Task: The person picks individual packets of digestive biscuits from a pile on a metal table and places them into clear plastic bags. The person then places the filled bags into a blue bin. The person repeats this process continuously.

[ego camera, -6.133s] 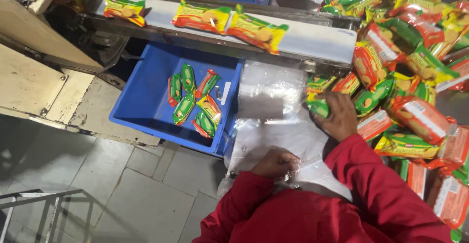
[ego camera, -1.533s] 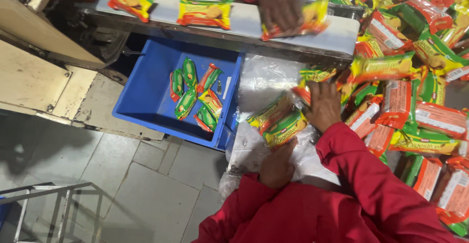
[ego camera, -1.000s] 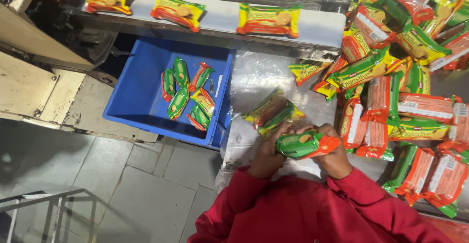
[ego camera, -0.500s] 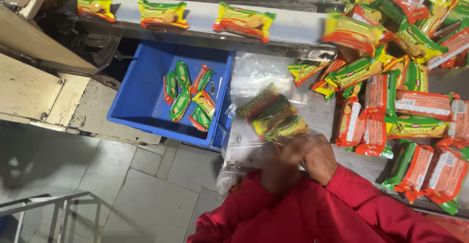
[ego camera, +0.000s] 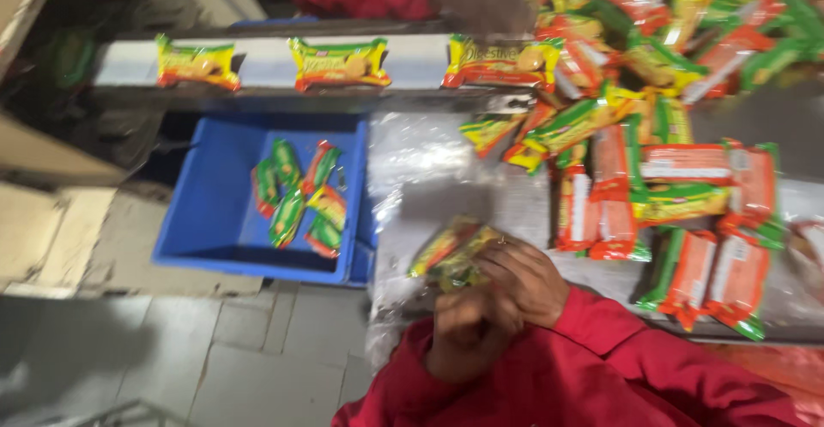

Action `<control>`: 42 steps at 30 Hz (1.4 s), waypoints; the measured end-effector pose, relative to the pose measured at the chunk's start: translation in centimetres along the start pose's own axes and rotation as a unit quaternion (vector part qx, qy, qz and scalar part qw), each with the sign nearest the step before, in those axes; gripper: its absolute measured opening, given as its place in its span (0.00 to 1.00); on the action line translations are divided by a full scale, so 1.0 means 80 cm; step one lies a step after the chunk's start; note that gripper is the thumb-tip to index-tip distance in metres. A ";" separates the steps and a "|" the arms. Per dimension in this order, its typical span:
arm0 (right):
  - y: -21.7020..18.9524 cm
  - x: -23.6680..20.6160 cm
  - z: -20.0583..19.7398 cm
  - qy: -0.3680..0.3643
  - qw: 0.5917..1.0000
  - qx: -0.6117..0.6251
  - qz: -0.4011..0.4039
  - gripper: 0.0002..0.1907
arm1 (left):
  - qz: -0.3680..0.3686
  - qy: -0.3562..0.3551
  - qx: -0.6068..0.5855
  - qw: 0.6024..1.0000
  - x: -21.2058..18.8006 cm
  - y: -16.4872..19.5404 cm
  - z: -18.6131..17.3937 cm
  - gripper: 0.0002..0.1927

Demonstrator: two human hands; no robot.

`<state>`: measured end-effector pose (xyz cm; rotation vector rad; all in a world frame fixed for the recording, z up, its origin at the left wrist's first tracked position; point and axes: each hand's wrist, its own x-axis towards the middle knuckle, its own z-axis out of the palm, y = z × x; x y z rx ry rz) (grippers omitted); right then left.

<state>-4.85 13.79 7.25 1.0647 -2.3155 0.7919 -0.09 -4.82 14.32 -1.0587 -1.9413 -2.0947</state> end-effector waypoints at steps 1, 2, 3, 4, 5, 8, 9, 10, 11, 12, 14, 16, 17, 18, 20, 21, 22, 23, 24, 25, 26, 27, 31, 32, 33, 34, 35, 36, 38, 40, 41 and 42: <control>0.003 0.001 -0.013 0.024 1.000 0.015 -0.010 0.25 | 0.007 -0.046 0.011 0.999 0.004 0.005 0.002 0.07; 0.006 0.000 -0.028 0.048 0.998 0.031 -0.019 0.25 | 0.013 -0.092 0.022 0.995 0.007 0.008 0.003 0.07; 0.009 -0.001 -0.040 0.073 0.996 0.048 -0.028 0.26 | 0.031 -0.107 0.016 0.994 0.010 0.007 0.003 0.06; 0.011 -0.005 -0.051 0.114 0.994 0.003 -0.002 0.21 | 0.052 -0.121 0.011 0.991 0.012 0.005 0.004 0.06; 0.015 -0.011 -0.065 0.152 0.987 -0.041 0.021 0.17 | 0.073 -0.130 0.007 0.989 0.014 0.000 0.005 0.06; 0.049 -0.038 -0.115 0.268 0.961 -0.072 0.022 0.13 | 0.035 -0.041 0.110 0.993 0.024 -0.033 0.008 0.05; 0.060 -0.053 -0.137 0.307 0.898 0.044 0.311 0.19 | -0.043 -0.003 0.157 0.987 0.026 -0.047 0.008 0.05; 0.084 -0.058 -0.156 0.293 0.874 -0.341 0.186 0.19 | -0.122 0.036 0.203 0.971 0.029 -0.063 0.006 0.06; 0.110 -0.059 -0.169 0.394 0.832 -0.282 0.269 0.23 | -0.085 0.033 0.244 0.965 0.029 -0.078 0.003 0.05; 0.137 -0.064 -0.199 0.259 0.792 -0.503 0.230 0.15 | -0.048 0.029 0.285 0.957 0.028 -0.094 0.001 0.06; 0.173 -0.068 -0.232 0.169 0.760 -0.540 0.320 0.23 | -0.048 0.027 0.336 0.940 0.019 -0.122 -0.002 0.09; 0.189 -0.067 -0.249 0.137 0.773 -0.494 0.375 0.34 | -0.118 0.028 0.357 0.926 0.009 -0.149 -0.003 0.13; 0.189 -0.065 -0.249 0.139 0.793 -0.449 0.388 0.41 | -0.108 0.028 0.376 0.920 0.007 -0.163 -0.005 0.09; 0.181 -0.064 -0.241 0.137 0.817 -0.436 0.353 0.35 | -0.100 0.028 0.396 0.913 0.004 -0.175 -0.007 0.05; 0.145 -0.064 -0.203 0.121 0.857 -0.398 0.303 0.27 | -0.120 0.030 0.407 0.905 -0.008 -0.188 -0.011 0.07; 0.130 -0.058 -0.183 0.115 0.875 -0.378 0.280 0.25 | -0.138 0.039 0.401 0.905 -0.012 -0.193 -0.012 0.08; 0.113 -0.053 -0.163 0.113 0.893 -0.277 0.338 0.17 | -0.154 0.054 0.398 0.903 -0.014 -0.196 -0.014 0.09; 0.092 -0.048 -0.144 0.104 0.899 -0.169 0.390 0.11 | -0.116 0.039 0.421 0.899 -0.017 -0.197 -0.016 0.09; 0.079 -0.038 -0.130 0.099 0.912 -0.170 0.360 0.10 | -0.079 0.022 0.444 0.892 -0.020 -0.196 -0.017 0.10; 0.067 -0.025 -0.116 0.096 0.925 -0.170 0.327 0.09 | -0.040 0.004 0.468 0.883 -0.021 -0.195 -0.019 0.10; 0.060 -0.009 -0.105 0.096 0.936 -0.170 0.292 0.08 | -0.059 0.005 0.447 0.893 -0.022 -0.192 -0.020 0.11; 0.051 0.005 -0.096 0.087 0.948 -0.123 0.281 0.08 | -0.077 0.005 0.424 0.903 -0.022 -0.191 -0.022 0.13; 0.034 0.058 -0.052 0.030 0.977 -0.020 0.211 0.14 | -0.004 -0.066 0.524 0.849 -0.016 -0.191 -0.028 0.05; 0.044 0.070 -0.042 0.011 0.982 -0.013 0.189 0.15 | -0.026 -0.046 0.513 0.857 -0.014 -0.192 -0.029 0.05; 0.061 0.083 -0.031 -0.015 0.984 -0.047 0.174 0.17 | -0.047 -0.026 0.501 0.863 -0.014 -0.192 -0.029 0.06; 0.081 0.101 -0.014 -0.040 0.983 -0.080 0.159 0.18 | -0.068 -0.007 0.490 0.869 -0.015 -0.193 -0.028 0.06; 0.107 0.120 0.001 -0.034 0.982 -0.124 0.137 0.18 | -0.088 0.006 0.483 0.871 -0.017 -0.192 -0.027 0.11; 0.131 0.135 0.013 -0.026 0.979 -0.167 0.116 0.17 | -0.106 0.018 0.475 0.873 -0.020 -0.191 -0.024 0.17; 0.170 0.157 0.031 -0.078 0.942 -0.266 0.189 0.15 | -0.109 0.036 0.455 0.883 -0.028 -0.188 -0.020 0.18; 0.188 0.164 0.048 -0.130 0.925 -0.276 0.226 0.21 | -0.082 0.046 0.429 0.898 -0.034 -0.187 -0.017 0.09; 0.192 0.166 0.054 -0.155 0.915 -0.280 0.244 0.25 | -0.102 0.022 0.427 0.898 -0.035 -0.188 -0.019 0.06; 0.191 0.164 0.057 -0.188 0.903 -0.309 0.231 0.25 | -0.123 -0.002 0.424 0.897 -0.035 -0.192 -0.023 0.05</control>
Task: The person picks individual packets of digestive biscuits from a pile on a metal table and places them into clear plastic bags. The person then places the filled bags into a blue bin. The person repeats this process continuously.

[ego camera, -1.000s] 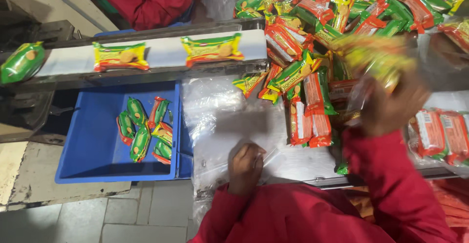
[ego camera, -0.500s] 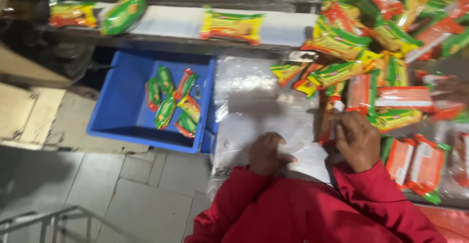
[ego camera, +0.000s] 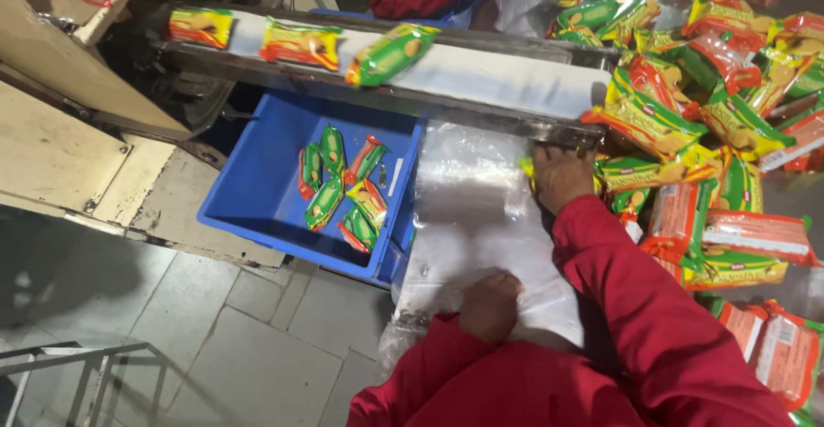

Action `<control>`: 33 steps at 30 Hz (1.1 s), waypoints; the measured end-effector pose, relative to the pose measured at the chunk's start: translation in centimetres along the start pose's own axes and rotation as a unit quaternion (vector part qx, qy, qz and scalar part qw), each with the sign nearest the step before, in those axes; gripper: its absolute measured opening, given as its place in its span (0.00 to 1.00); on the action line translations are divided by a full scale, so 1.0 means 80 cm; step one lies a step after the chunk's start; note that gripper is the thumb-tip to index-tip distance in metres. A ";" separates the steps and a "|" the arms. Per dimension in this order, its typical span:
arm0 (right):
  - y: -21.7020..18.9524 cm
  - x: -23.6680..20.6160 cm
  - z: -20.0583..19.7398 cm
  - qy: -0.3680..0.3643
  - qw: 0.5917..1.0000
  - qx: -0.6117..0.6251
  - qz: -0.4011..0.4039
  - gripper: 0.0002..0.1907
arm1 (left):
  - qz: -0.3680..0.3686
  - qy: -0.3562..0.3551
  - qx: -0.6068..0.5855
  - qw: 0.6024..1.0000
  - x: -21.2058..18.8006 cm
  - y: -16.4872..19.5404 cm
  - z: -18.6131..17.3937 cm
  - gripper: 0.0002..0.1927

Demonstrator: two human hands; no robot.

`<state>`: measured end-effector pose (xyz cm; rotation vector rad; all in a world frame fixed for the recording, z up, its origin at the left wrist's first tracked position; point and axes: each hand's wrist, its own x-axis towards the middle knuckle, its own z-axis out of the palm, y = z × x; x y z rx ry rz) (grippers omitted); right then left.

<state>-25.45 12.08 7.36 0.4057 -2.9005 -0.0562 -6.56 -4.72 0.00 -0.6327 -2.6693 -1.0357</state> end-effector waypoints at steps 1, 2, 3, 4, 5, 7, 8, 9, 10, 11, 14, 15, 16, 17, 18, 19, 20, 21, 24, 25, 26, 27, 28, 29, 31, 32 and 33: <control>-0.003 -0.004 0.001 -0.024 0.999 -0.040 -0.015 0.26 | -0.011 -0.030 -0.001 0.999 0.002 -0.006 0.000 0.05; -0.003 -0.009 0.004 -0.049 0.995 -0.081 -0.030 0.28 | -0.024 -0.043 -0.057 0.997 0.006 -0.014 0.001 0.05; 0.001 -0.014 0.008 -0.027 0.996 -0.071 -0.051 0.28 | -0.037 -0.056 -0.113 0.991 0.009 -0.024 -0.001 0.06; 0.006 -0.019 0.009 -0.005 0.996 -0.061 -0.071 0.27 | -0.049 -0.070 -0.168 0.982 0.012 -0.032 -0.001 0.07; 0.012 -0.022 0.010 0.017 0.994 -0.050 -0.090 0.27 | -0.107 -0.080 -0.191 0.972 0.013 -0.037 -0.001 0.08; 0.031 -0.022 0.008 -0.034 0.997 -0.008 -0.071 0.30 | -0.223 -0.100 -0.234 0.941 0.014 -0.043 -0.001 0.10; 0.040 -0.022 0.007 -0.060 0.996 0.015 -0.061 0.32 | -0.188 -0.063 -0.213 0.957 0.013 -0.043 -0.001 0.11; 0.046 -0.023 0.006 0.019 0.993 0.105 -0.057 0.30 | -0.153 -0.027 -0.190 0.969 0.013 -0.041 -0.003 0.12; 0.053 -0.027 0.003 0.097 0.975 0.193 -0.051 0.29 | -0.117 0.009 -0.166 0.979 0.012 -0.038 -0.006 0.13; 0.057 -0.034 0.001 0.172 0.944 0.279 -0.042 0.27 | -0.132 -0.002 -0.172 0.976 0.012 -0.034 -0.010 0.16; 0.061 -0.062 -0.005 0.208 0.919 0.334 -0.039 0.26 | -0.146 -0.021 -0.202 0.968 0.018 -0.023 -0.027 0.23; 0.063 -0.074 -0.008 0.201 0.910 0.363 -0.013 0.24 | -0.134 -0.022 -0.219 0.966 0.019 -0.020 -0.033 0.19; 0.065 -0.088 -0.010 0.194 0.899 0.391 0.014 0.24 | -0.121 -0.024 -0.236 0.964 0.020 -0.017 -0.037 0.17; 0.066 -0.097 -0.012 0.185 0.887 0.420 0.041 0.23 | -0.125 -0.038 -0.218 0.967 0.019 -0.016 -0.039 0.15; 0.071 -0.104 -0.016 0.206 0.879 0.427 0.043 0.29 | -0.130 -0.056 -0.200 0.970 0.018 -0.014 -0.040 0.15; 0.079 -0.112 -0.021 0.226 0.871 0.435 0.046 0.35 | -0.134 -0.076 -0.180 0.972 0.015 -0.013 -0.037 0.15; 0.084 -0.121 -0.026 0.247 0.862 0.441 0.049 0.41 | -0.107 -0.052 -0.165 0.979 0.011 -0.012 -0.033 0.11; 0.084 -0.131 -0.030 0.228 0.798 0.553 0.077 0.41 | -0.079 -0.026 -0.150 0.985 0.008 -0.012 -0.025 0.09; 0.069 -0.167 -0.041 0.187 0.648 0.733 0.091 0.33 | -0.052 0.007 -0.092 0.994 0.003 -0.019 0.002 0.07; 0.051 -0.178 -0.038 0.191 0.663 0.722 0.059 0.23 | -0.054 0.010 -0.070 0.996 0.003 -0.022 0.010 0.07; 0.029 -0.193 -0.033 0.161 0.646 0.746 0.022 0.25 | -0.018 -0.011 -0.019 1.000 0.006 -0.028 0.014 0.07; 0.004 -0.213 -0.026 0.131 0.625 0.769 -0.012 0.27 | 0.018 -0.035 0.033 0.999 0.011 -0.034 0.015 0.08; -0.019 -0.233 -0.019 0.101 0.601 0.791 -0.046 0.29 | 0.054 -0.061 0.086 0.993 0.014 -0.038 0.012 0.09; -0.032 -0.245 -0.012 0.071 0.576 0.810 -0.081 0.31 | 0.030 -0.019 -0.016 0.999 0.017 -0.040 0.007 0.08; -0.046 -0.254 0.001 0.056 0.697 0.706 -0.117 0.34 | -0.074 0.025 -0.192 0.978 0.022 -0.041 -0.012 0.06; -0.050 -0.257 0.005 0.048 0.749 0.648 -0.131 0.36 | -0.175 0.018 -0.235 0.956 0.021 -0.038 -0.024 0.05; -0.050 -0.257 0.008 0.043 0.746 0.659 -0.090 0.38 | -0.243 0.016 -0.251 0.937 0.018 -0.031 -0.034 0.04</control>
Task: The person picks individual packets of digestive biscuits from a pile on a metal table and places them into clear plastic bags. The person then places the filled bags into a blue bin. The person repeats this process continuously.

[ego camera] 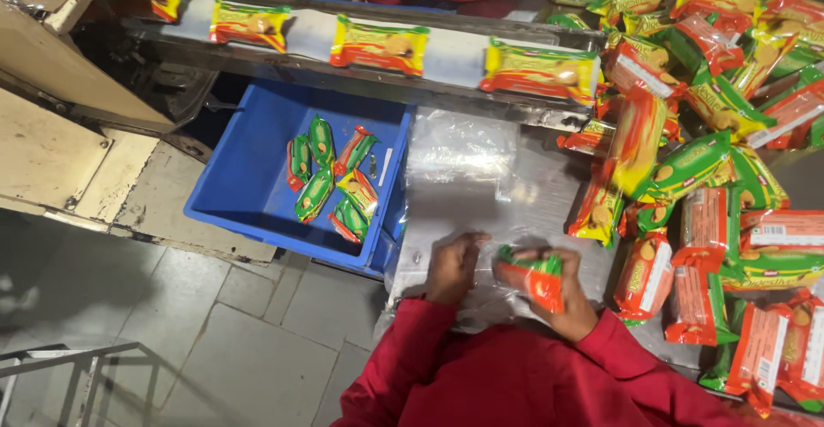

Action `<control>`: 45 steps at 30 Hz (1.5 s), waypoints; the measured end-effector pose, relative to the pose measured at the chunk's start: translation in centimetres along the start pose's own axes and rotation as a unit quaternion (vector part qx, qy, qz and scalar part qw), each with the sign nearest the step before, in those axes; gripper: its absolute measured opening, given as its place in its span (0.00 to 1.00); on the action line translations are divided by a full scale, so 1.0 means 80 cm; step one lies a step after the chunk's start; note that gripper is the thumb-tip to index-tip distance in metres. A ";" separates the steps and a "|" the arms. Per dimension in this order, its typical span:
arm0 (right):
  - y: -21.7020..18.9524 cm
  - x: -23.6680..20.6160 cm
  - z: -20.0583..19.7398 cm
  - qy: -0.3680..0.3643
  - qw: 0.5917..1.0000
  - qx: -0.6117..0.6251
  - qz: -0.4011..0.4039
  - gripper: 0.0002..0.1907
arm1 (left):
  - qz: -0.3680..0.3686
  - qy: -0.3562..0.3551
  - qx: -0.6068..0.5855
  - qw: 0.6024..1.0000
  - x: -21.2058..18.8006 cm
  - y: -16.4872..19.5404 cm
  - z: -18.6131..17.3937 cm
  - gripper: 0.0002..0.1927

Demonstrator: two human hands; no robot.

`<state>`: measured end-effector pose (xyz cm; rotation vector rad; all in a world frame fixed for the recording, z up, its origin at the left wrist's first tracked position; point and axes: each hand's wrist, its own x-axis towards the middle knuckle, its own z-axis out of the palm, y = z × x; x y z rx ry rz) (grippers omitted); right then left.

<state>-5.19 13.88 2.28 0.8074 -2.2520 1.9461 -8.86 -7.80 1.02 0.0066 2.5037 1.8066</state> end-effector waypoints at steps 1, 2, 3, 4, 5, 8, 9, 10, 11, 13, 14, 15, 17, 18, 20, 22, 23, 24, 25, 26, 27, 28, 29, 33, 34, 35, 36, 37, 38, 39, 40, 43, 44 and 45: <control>0.002 0.002 -0.001 0.021 0.999 0.008 0.033 0.40 | -0.055 0.011 -0.013 0.998 -0.011 0.010 0.000 0.03; 0.002 0.006 -0.004 0.041 0.997 0.017 0.067 0.43 | 0.044 0.030 0.021 0.998 -0.021 0.019 0.000 0.03; 0.001 0.009 -0.005 0.059 0.995 0.023 0.070 0.43 | 0.151 0.049 0.057 0.986 -0.033 0.028 0.005 0.03; -0.002 0.012 -0.006 0.078 0.994 0.027 0.071 0.44 | 0.300 0.093 0.070 0.947 -0.042 0.035 0.007 0.02; -0.006 0.014 -0.005 0.093 0.993 0.029 0.070 0.45 | 0.299 0.098 0.129 0.940 -0.050 0.040 0.005 0.03; -0.025 0.014 -0.001 0.103 0.979 -0.174 0.015 0.37 | 0.292 0.103 0.224 0.924 -0.058 0.049 -0.005 0.14; -0.032 0.015 -0.001 0.068 0.992 -0.092 -0.046 0.34 | 0.288 0.097 0.204 0.931 -0.059 0.051 -0.010 0.20; -0.038 0.017 0.000 0.031 0.994 -0.008 -0.106 0.31 | 0.285 0.090 0.183 0.936 -0.059 0.054 -0.013 0.27; -0.043 0.019 0.000 -0.004 0.984 0.076 -0.164 0.29 | 0.289 0.067 0.164 0.941 -0.060 0.057 -0.014 0.29; -0.051 0.026 0.001 -0.093 0.962 -0.199 -0.162 0.28 | 0.286 0.018 0.121 0.950 -0.068 0.067 -0.011 0.32; -0.053 0.031 0.003 -0.136 0.920 -0.331 -0.160 0.28 | 0.271 0.029 0.165 0.948 -0.074 0.074 -0.009 0.33; -0.055 0.036 0.006 -0.120 0.913 -0.351 -0.172 0.26 | 0.261 0.042 0.208 0.942 -0.079 0.081 -0.007 0.35; -0.053 0.044 0.013 -0.091 0.895 -0.390 -0.196 0.22 | 0.255 0.064 0.218 0.940 -0.082 0.094 -0.010 0.34; -0.051 0.047 0.015 -0.105 0.899 -0.387 -0.174 0.23 | 0.261 0.071 0.188 0.944 -0.079 0.099 -0.020 0.33; -0.045 0.050 0.020 -0.132 0.910 -0.374 -0.121 0.24 | 0.271 0.068 0.154 0.948 -0.071 0.108 -0.035 0.33; -0.035 0.050 0.021 -0.107 0.911 -0.364 -0.160 0.22 | 0.283 0.055 0.148 0.946 -0.067 0.115 -0.040 0.36; -0.029 0.049 0.020 -0.094 0.910 -0.360 -0.182 0.21 | 0.301 0.078 0.156 0.937 -0.067 0.117 -0.040 0.30; -0.023 0.049 0.021 -0.105 0.897 -0.384 -0.191 0.18 | 0.321 0.104 0.162 0.927 -0.070 0.119 -0.034 0.25; -0.017 0.048 0.021 -0.117 0.884 -0.408 -0.198 0.16 | 0.339 0.129 0.167 0.917 -0.072 0.120 -0.028 0.20; -0.011 0.047 0.021 -0.130 0.871 -0.429 -0.202 0.15 | 0.311 0.080 0.197 0.926 -0.078 0.119 -0.020 0.25; -0.006 0.046 0.021 -0.150 0.863 -0.449 -0.173 0.14 | 0.279 0.029 0.227 0.933 -0.085 0.118 -0.012 0.30; -0.001 0.043 0.020 -0.170 0.854 -0.469 -0.145 0.14 | 0.247 -0.022 0.255 0.935 -0.086 0.115 -0.009 0.36; 0.004 0.041 0.021 -0.187 0.843 -0.490 -0.118 0.14 | 0.264 0.024 0.245 0.933 -0.086 0.111 -0.007 0.33; 0.015 0.032 0.023 -0.102 0.899 -0.397 -0.154 0.16 | 0.273 0.085 0.201 0.937 -0.078 0.097 -0.012 0.30; 0.016 0.033 0.026 -0.120 0.890 -0.415 -0.144 0.17 | 0.262 0.070 0.192 0.943 -0.080 0.095 -0.010 0.31; 0.016 0.034 0.027 -0.142 0.883 -0.428 -0.130 0.17 | 0.273 0.030 0.195 0.942 -0.082 0.093 -0.007 0.33; 0.013 0.035 0.028 -0.149 0.884 -0.428 -0.115 0.18 | 0.283 -0.010 0.197 0.939 -0.085 0.091 -0.002 0.35; 0.008 0.038 0.028 -0.146 0.887 -0.425 -0.109 0.18 | 0.292 -0.050 0.200 0.934 -0.090 0.088 0.003 0.37; 0.001 0.040 0.026 -0.157 0.884 -0.429 -0.101 0.19 | 0.266 -0.033 0.215 0.939 -0.091 0.083 0.005 0.33; -0.007 0.044 0.025 -0.162 0.884 -0.429 -0.093 0.19 | 0.242 -0.015 0.230 0.942 -0.090 0.077 0.007 0.29; -0.019 0.045 0.019 -0.181 0.888 -0.417 -0.075 0.20 | 0.217 0.001 0.243 0.945 -0.088 0.070 0.006 0.25; -0.057 0.058 -0.006 -0.236 0.917 -0.321 0.033 0.21 | 0.169 -0.002 0.258 0.951 -0.075 0.043 -0.009 0.33; -0.066 0.066 -0.011 -0.248 0.922 -0.280 0.097 0.23 | 0.123 -0.039 0.273 0.953 -0.073 0.035 -0.011 0.35; -0.069 0.080 -0.013 -0.198 0.935 -0.294 0.030 0.25 | 0.077 -0.078 0.289 0.951 -0.071 0.030 -0.012 0.36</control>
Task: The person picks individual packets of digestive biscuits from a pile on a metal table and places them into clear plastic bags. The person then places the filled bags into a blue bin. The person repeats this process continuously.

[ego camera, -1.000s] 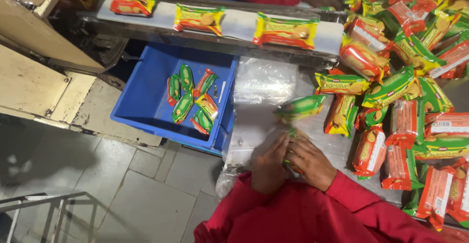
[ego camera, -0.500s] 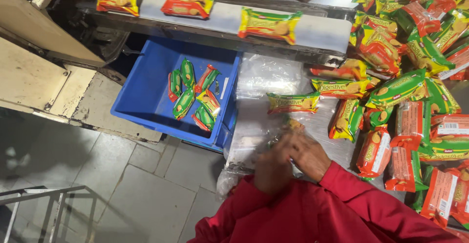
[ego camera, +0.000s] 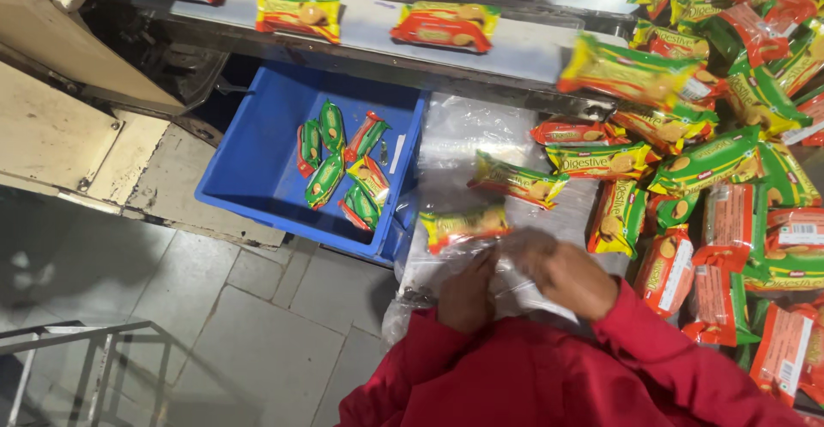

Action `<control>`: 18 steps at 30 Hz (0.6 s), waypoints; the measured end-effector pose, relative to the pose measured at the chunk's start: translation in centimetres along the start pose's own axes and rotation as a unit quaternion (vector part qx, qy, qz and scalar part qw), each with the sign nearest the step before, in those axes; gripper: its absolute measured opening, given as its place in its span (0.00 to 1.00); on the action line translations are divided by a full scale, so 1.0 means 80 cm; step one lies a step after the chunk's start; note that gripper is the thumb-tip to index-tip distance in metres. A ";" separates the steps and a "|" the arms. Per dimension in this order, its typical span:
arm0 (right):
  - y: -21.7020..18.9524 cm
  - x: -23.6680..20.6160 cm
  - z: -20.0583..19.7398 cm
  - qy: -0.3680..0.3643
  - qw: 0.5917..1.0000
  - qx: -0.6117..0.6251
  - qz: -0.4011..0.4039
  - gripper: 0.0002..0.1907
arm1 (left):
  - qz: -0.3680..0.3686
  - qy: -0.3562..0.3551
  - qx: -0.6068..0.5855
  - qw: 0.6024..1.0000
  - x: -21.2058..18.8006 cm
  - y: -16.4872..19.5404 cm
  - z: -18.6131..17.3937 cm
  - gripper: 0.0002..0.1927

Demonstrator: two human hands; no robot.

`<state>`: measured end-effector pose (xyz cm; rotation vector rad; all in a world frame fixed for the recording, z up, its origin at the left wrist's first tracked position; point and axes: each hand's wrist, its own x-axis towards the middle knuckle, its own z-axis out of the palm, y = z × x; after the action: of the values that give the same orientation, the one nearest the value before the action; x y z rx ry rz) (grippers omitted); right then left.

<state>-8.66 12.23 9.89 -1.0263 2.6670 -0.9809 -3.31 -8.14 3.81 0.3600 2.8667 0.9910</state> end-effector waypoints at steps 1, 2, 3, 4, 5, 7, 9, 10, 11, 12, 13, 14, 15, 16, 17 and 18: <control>0.001 0.017 -0.007 0.071 0.996 -0.022 -0.044 0.27 | -0.032 -0.052 0.010 0.998 0.001 -0.003 0.002 0.38; 0.003 0.035 -0.009 0.103 0.994 -0.001 -0.041 0.27 | -0.003 -0.032 -0.009 0.999 0.001 -0.005 0.004 0.38; 0.008 0.050 -0.012 0.133 0.990 0.018 -0.037 0.28 | 0.027 -0.014 -0.031 0.999 0.001 -0.005 0.007 0.38; 0.017 0.076 -0.012 0.163 0.984 -0.042 -0.054 0.32 | 0.055 0.007 -0.053 0.997 0.000 -0.004 0.009 0.38; 0.025 0.098 -0.009 0.193 0.973 -0.104 -0.074 0.37 | 0.071 0.017 -0.058 0.996 -0.001 -0.002 0.010 0.38; 0.043 0.114 -0.006 0.106 0.968 -0.225 0.020 0.44 | 0.102 0.041 -0.060 0.992 -0.003 0.000 0.011 0.39; 0.058 0.120 0.001 0.045 0.957 -0.270 0.092 0.42 | 0.066 0.026 -0.061 0.996 -0.005 -0.001 0.010 0.39; 0.064 0.117 0.001 0.027 0.959 -0.258 0.115 0.37 | 0.048 0.020 -0.064 0.997 -0.005 -0.002 0.010 0.39; 0.067 0.110 0.001 0.008 0.959 -0.245 0.140 0.31 | 0.069 0.031 -0.063 0.995 -0.006 -0.003 0.009 0.39; 0.069 0.099 -0.002 0.075 0.979 -0.163 0.092 0.31 | 0.091 0.040 -0.062 0.993 -0.007 -0.003 0.009 0.38; 0.071 0.086 -0.009 0.142 0.986 -0.081 0.044 0.31 | 0.113 0.048 -0.062 0.990 -0.007 -0.003 0.008 0.38; 0.071 0.075 -0.015 0.208 0.978 0.002 -0.004 0.32 | 0.123 0.049 -0.070 0.989 -0.006 -0.003 0.007 0.38; 0.065 0.058 -0.016 0.250 0.952 0.173 0.034 0.27 | 0.133 0.049 -0.078 0.987 -0.005 -0.001 0.005 0.38; 0.057 0.039 -0.015 0.284 0.893 0.340 0.071 0.24 | 0.142 0.048 -0.088 0.985 -0.004 0.002 0.001 0.38; 0.050 0.016 -0.018 0.320 0.877 0.354 0.054 0.28 | 0.146 0.040 -0.116 0.982 -0.003 0.006 -0.003 0.39; 0.042 -0.007 -0.020 0.356 0.859 0.366 0.036 0.32 | 0.151 0.032 -0.144 0.977 0.001 0.009 -0.011 0.40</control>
<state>-10.64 15.34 9.01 -0.4189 2.2996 -2.4634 -3.34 -8.06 4.95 0.7646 2.7138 1.4709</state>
